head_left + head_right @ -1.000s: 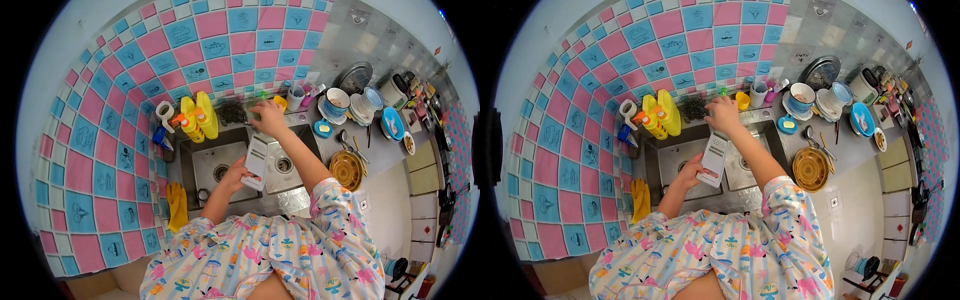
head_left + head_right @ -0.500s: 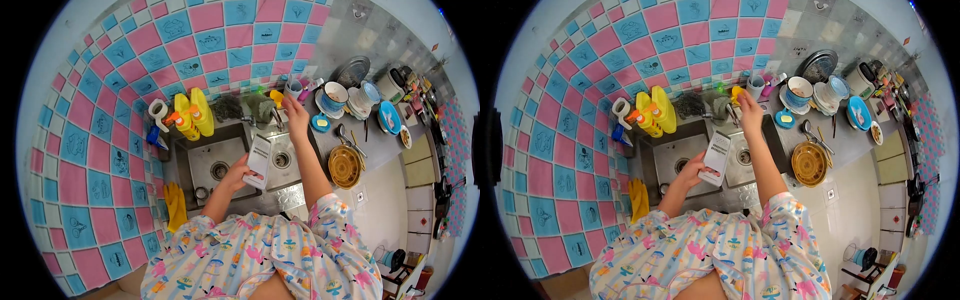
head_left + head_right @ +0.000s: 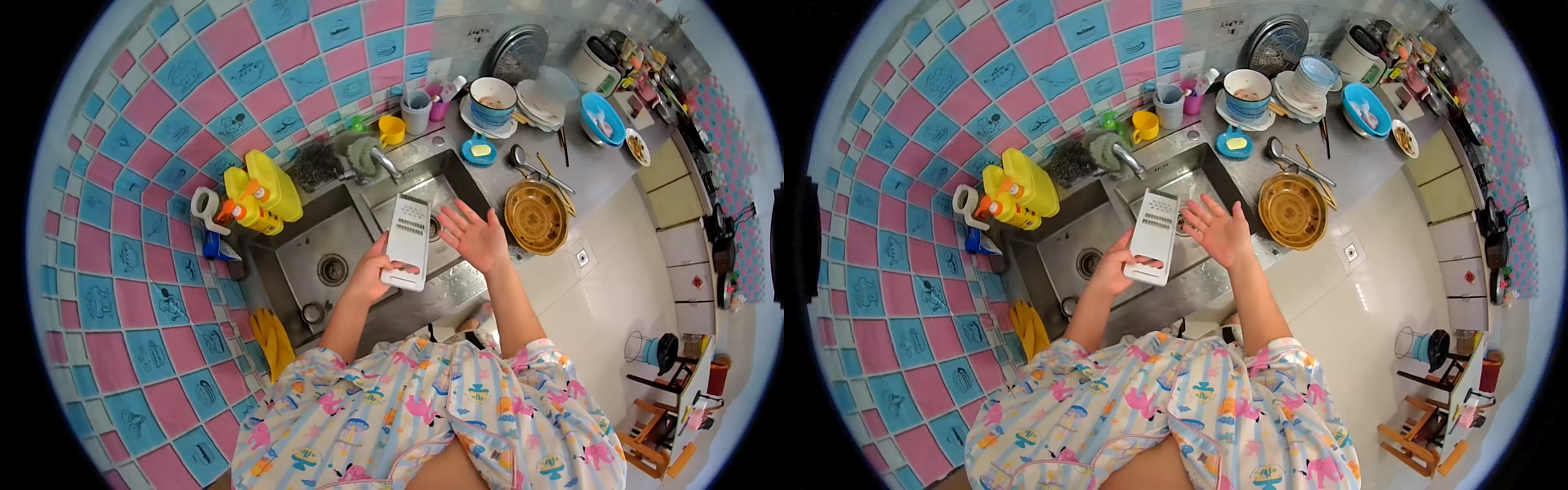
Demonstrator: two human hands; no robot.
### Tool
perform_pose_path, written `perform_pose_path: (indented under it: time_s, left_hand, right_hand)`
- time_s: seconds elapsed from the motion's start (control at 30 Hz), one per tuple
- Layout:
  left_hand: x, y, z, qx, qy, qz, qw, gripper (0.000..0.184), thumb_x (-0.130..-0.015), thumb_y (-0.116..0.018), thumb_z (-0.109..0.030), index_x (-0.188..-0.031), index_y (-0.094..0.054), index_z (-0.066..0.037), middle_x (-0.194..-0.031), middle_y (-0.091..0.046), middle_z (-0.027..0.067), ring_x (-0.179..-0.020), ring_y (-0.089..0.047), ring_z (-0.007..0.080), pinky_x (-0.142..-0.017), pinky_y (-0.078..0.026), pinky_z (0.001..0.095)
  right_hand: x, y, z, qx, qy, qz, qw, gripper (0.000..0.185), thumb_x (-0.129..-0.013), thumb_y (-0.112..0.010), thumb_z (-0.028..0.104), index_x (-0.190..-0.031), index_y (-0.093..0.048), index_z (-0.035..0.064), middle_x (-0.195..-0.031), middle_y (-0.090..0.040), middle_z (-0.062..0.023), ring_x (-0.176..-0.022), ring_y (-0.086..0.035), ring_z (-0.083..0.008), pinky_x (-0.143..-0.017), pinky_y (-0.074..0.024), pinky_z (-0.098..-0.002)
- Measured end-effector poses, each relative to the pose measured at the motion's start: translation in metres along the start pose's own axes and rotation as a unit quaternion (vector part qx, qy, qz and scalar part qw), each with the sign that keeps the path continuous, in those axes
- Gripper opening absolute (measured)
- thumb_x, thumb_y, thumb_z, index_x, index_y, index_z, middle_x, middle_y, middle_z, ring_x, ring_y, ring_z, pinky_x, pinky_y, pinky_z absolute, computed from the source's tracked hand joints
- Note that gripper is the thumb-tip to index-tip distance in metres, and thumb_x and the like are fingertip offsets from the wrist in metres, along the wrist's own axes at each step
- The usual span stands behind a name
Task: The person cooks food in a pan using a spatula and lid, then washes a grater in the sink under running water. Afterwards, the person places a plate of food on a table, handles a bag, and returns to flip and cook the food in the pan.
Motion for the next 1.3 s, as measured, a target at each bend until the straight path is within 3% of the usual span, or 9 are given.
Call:
perform_pose_path:
  time_s: [0.1,0.23,0.3,0.4,0.5,0.6,0.73,1.0,1.3]
  left_hand:
    - [-0.008,-0.025,0.011,-0.02,-0.014,0.002,1.0,0.084,-0.058,-0.04,0.005,-0.14,-0.027,-0.006,-0.132,-0.044,0.0166,-0.11,-0.053,0.0344,-0.092,-0.047,0.0498]
    - [-0.034,-0.065,0.054,-0.057,-0.05,0.004,0.997,0.085,-0.059,-0.04,0.004,-0.142,-0.023,-0.007,-0.134,-0.043,0.0142,-0.12,-0.046,0.0331,-0.095,-0.044,0.0447]
    - [-0.054,-0.108,0.079,-0.09,-0.076,0.01,0.993,0.086,-0.058,-0.041,0.003,-0.142,-0.024,-0.008,-0.134,-0.043,0.0133,-0.12,-0.047,0.031,-0.097,-0.043,0.0422]
    - [-0.087,-0.192,0.137,-0.154,-0.086,0.032,0.984,0.089,-0.058,-0.041,0.004,-0.144,-0.021,-0.01,-0.134,-0.044,0.0118,-0.12,-0.047,0.0275,-0.099,-0.04,0.04]
    - [-0.129,-0.259,0.194,-0.252,0.007,0.09,0.964,0.082,-0.075,-0.045,0.002,-0.148,-0.01,-0.011,-0.138,-0.041,0.0134,-0.12,-0.047,0.0254,-0.1,-0.037,0.037]
    - [-0.18,-0.303,0.248,-0.417,-0.007,0.087,0.905,0.071,-0.087,-0.051,-0.009,-0.147,-0.013,-0.011,-0.14,-0.04,0.0165,-0.12,-0.047,0.024,-0.099,-0.036,0.0349]
    - [-0.231,-0.362,0.307,-0.388,0.023,0.054,0.92,0.056,-0.087,-0.053,-0.01,-0.139,-0.032,-0.007,-0.13,-0.05,0.0142,-0.112,-0.053,0.0205,-0.089,-0.043,0.0308]
    - [-0.352,-0.42,0.355,-0.483,0.0,0.085,0.872,0.05,-0.086,-0.054,-0.012,-0.133,-0.04,-0.004,-0.122,-0.054,0.0161,-0.101,-0.06,0.0217,-0.081,-0.048,0.03]
    - [-0.535,-0.532,0.396,-0.407,-0.004,0.113,0.906,0.045,-0.084,-0.054,-0.009,-0.128,-0.045,-0.003,-0.112,-0.061,0.0143,-0.093,-0.062,0.0196,-0.08,-0.048,0.031]
  right_hand:
    - [0.015,0.028,0.025,0.118,0.023,-0.052,0.991,0.064,-0.097,-0.021,0.051,-0.141,-0.028,0.0066,-0.143,-0.033,-0.0183,-0.127,-0.039,-0.0327,-0.101,-0.0337,-0.0482]
    - [0.053,0.063,0.062,0.463,0.041,-0.114,0.878,0.054,-0.093,-0.046,0.044,-0.131,-0.043,0.0065,-0.12,-0.057,-0.0119,-0.107,-0.057,-0.0248,-0.091,-0.042,-0.0446]
    - [0.075,0.087,0.077,0.398,-0.041,-0.103,0.911,0.043,-0.09,-0.057,0.036,-0.12,-0.052,0.006,-0.105,-0.063,-0.0074,-0.092,-0.063,-0.0193,-0.078,-0.0507,-0.0395]
    - [0.121,0.094,0.126,0.373,0.023,-0.055,0.926,0.029,-0.087,-0.061,0.021,-0.109,-0.059,0.0008,-0.091,-0.065,-0.005,-0.076,-0.062,-0.01,-0.057,-0.0532,-0.0242]
    - [0.17,0.132,0.207,0.291,0.121,-0.094,0.944,0.022,-0.087,-0.06,0.013,-0.106,-0.059,0.0012,-0.089,-0.067,-0.0067,-0.074,-0.063,-0.0121,-0.061,-0.0527,-0.0264]
    - [0.235,0.185,0.294,0.284,0.271,-0.153,0.907,0.023,-0.087,-0.059,0.011,-0.108,-0.056,0.0016,-0.088,-0.067,-0.0077,-0.075,-0.063,-0.013,-0.063,-0.0521,-0.0278]
    - [0.328,0.265,0.387,0.227,0.333,-0.308,0.862,0.025,-0.087,-0.058,0.012,-0.109,-0.053,0.0017,-0.086,-0.067,-0.0088,-0.074,-0.064,-0.0149,-0.062,-0.0516,-0.0289]
    - [0.45,0.362,0.51,0.101,0.452,-0.466,0.753,0.022,-0.091,-0.056,0.019,-0.106,-0.05,0.0047,-0.089,-0.065,-0.009,-0.077,-0.062,-0.0183,-0.063,-0.0519,-0.0323]
    - [0.45,0.351,0.661,0.085,0.487,-0.451,0.743,0.017,-0.092,-0.054,0.02,-0.098,-0.05,0.0047,-0.087,-0.062,-0.0105,-0.076,-0.061,-0.0191,-0.065,-0.0517,-0.0324]
Point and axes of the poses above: each hand's wrist, its own x-axis away from the middle knuckle, its own y-axis out of the back of the hand, z = x × y, the point moved 5 cm from there along -x, towards the middle knuckle
